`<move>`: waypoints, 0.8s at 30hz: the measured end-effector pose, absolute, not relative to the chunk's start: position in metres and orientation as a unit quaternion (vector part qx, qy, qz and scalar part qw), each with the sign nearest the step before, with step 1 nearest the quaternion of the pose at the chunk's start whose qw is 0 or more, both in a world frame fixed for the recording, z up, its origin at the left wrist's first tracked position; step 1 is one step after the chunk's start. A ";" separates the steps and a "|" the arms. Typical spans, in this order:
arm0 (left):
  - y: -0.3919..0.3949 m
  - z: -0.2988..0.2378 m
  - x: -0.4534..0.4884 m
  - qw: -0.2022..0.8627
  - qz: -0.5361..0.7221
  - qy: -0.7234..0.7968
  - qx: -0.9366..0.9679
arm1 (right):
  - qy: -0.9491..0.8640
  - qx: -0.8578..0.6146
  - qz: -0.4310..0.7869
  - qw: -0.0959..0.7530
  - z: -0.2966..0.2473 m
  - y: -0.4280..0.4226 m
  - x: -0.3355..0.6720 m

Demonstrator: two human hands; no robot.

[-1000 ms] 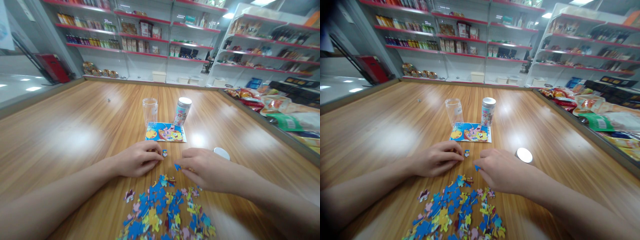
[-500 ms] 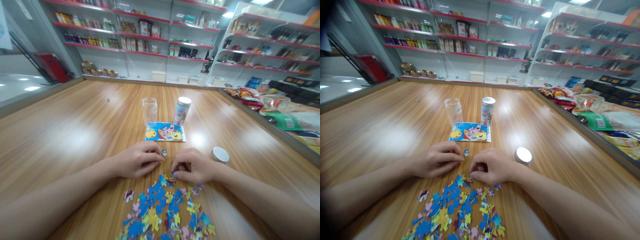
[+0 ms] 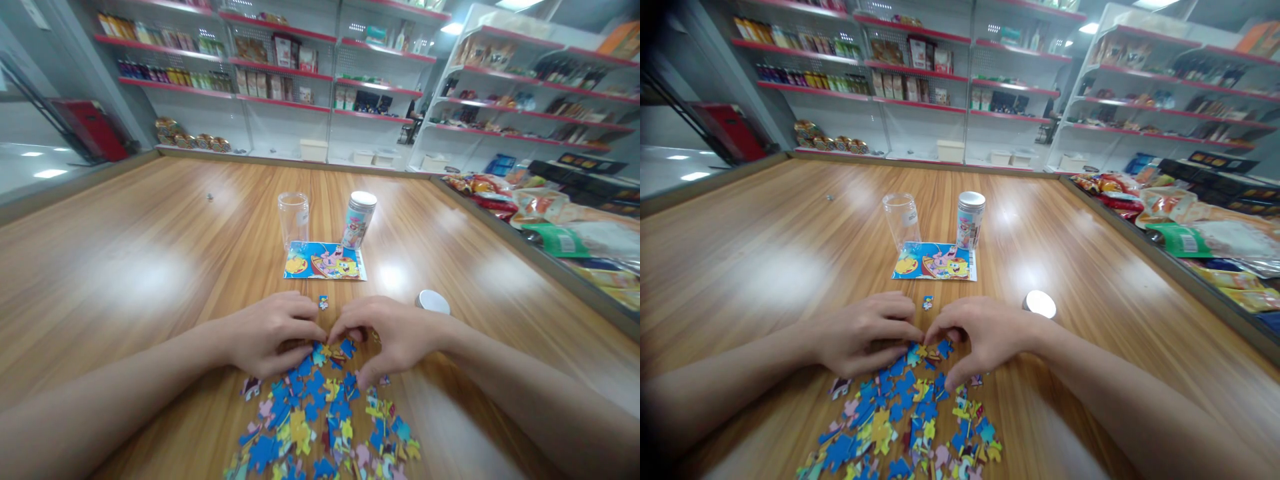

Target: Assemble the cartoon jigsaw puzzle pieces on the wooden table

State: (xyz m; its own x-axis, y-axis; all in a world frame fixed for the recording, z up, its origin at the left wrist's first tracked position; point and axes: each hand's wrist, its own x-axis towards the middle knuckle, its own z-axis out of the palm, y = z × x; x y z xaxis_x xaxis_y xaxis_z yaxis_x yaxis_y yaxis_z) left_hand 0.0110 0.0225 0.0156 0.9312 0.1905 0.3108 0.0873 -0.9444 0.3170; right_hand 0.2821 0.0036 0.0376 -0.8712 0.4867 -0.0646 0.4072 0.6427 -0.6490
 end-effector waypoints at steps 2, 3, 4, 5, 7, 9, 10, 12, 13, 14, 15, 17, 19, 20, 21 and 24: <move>0.022 0.016 0.011 0.155 0.170 0.074 0.970 | -0.913 -0.236 0.332 0.042 0.042 0.001 0.282; 0.022 0.016 0.011 0.156 0.171 0.075 0.970 | -0.914 -0.232 0.329 0.035 0.043 0.000 0.282; 0.022 0.016 0.012 0.158 0.171 0.074 0.970 | -0.916 -0.230 0.328 0.030 0.044 0.000 0.282; 0.022 0.016 0.012 0.161 0.171 0.073 0.969 | -0.917 -0.228 0.327 0.026 0.044 0.000 0.282; 0.023 0.016 0.011 0.166 0.169 0.072 0.969 | -0.918 -0.230 0.323 0.021 0.045 0.000 0.282; 0.023 0.016 0.011 0.174 0.164 0.073 0.968 | -0.917 -0.233 0.324 0.017 0.047 0.000 0.282; 0.023 0.016 0.010 0.177 0.162 0.074 0.968 | -0.916 -0.234 0.326 0.013 0.049 -0.001 0.281; 0.023 0.016 0.009 0.182 0.160 0.079 0.967 | -0.915 -0.236 0.326 0.005 0.054 -0.005 0.281; 0.022 0.016 0.009 0.183 0.161 0.083 0.966 | -0.917 -0.240 0.319 -0.002 0.057 -0.009 0.280; 0.022 0.016 0.009 0.184 0.162 0.086 0.966 | -0.919 -0.248 0.307 -0.009 0.060 -0.014 0.279; 0.022 0.016 0.009 0.185 0.163 0.089 0.965 | -0.922 -0.257 0.289 -0.018 0.062 -0.020 0.278; 0.022 0.015 0.009 0.185 0.165 0.090 0.965 | -0.929 -0.278 0.243 -0.029 0.063 -0.030 0.276; 0.023 0.015 0.009 0.181 0.164 0.089 0.966 | -0.933 -0.291 0.209 -0.033 0.063 -0.037 0.274; 0.023 0.015 0.009 0.178 0.163 0.089 0.966 | -0.934 -0.292 0.202 -0.034 0.063 -0.039 0.273; 0.023 0.015 0.009 0.176 0.163 0.089 0.967 | -0.935 -0.289 0.202 -0.037 0.063 -0.039 0.272; 0.023 0.015 0.009 0.175 0.163 0.087 0.967 | -0.936 -0.274 0.217 -0.037 0.064 -0.034 0.273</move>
